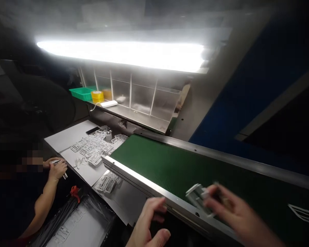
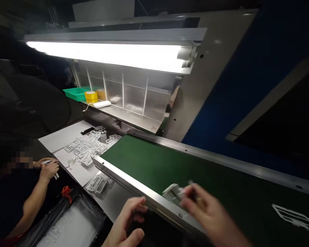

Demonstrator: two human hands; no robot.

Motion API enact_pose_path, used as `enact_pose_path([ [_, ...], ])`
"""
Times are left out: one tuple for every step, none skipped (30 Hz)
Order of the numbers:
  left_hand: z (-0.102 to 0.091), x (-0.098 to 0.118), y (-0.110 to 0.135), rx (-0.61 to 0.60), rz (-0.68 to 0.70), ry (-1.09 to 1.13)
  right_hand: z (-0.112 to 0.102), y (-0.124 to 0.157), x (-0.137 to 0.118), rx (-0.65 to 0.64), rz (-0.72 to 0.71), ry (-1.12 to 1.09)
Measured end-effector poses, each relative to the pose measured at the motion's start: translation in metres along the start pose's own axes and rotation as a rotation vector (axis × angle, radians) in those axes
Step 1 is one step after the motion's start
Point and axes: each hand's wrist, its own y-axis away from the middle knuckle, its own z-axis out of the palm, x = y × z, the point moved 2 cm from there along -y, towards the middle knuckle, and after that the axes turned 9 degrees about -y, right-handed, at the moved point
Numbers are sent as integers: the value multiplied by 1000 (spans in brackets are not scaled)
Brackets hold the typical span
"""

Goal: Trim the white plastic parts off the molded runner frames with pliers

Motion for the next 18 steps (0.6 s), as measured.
enact_pose_path([
  [2, 5, 0, -25, 44, 37, 36, 14, -4, -180, 62, -215],
  [2, 10, 2, -37, 75, 72, 69, 25, -8, -319, 105, -387],
  [2, 13, 6, -45, 79, 99, 96, 32, -10, -384, 116, -531],
  [0, 15, 10, -42, 57, 122, 117, 36, -10, -420, 121, -656],
  [-2, 15, 14, -33, 16, 145, 132, 38, -8, -428, 131, -767],
  [-4, 14, 19, -20, -35, 168, 142, 38, -5, -439, 139, -837],
  [-6, 11, 23, 6, -93, 191, 148, 39, -2, -444, 150, -875],
  [-7, 8, 26, 38, -146, 208, 150, 41, 1, -441, 160, -883],
  [-7, 6, 29, 67, -185, 210, 150, 43, 3, -429, 170, -859],
  [-6, 4, 31, 100, -199, 198, 148, 46, 4, -402, 177, -808],
  [-5, 4, 31, 134, -195, 178, 146, 50, 4, -364, 178, -749],
  [-3, 5, 31, 170, -182, 154, 144, 53, 5, -322, 168, -707],
  [-1, 7, 30, 203, -164, 129, 142, 57, 5, -283, 151, -689],
  [1, 9, 28, 236, -148, 109, 140, 61, 5, -251, 126, -690],
  [3, 12, 26, 264, -138, 93, 139, 64, 6, -221, 92, -704],
  [4, 15, 25, 279, -129, 80, 137, 68, 8, -190, 52, -723],
  [6, 18, 24, 273, -113, 66, 136, 71, 9, -156, 6, -735],
  [7, 21, 23, 252, -90, 48, 134, 74, 11, -125, -42, -729],
])
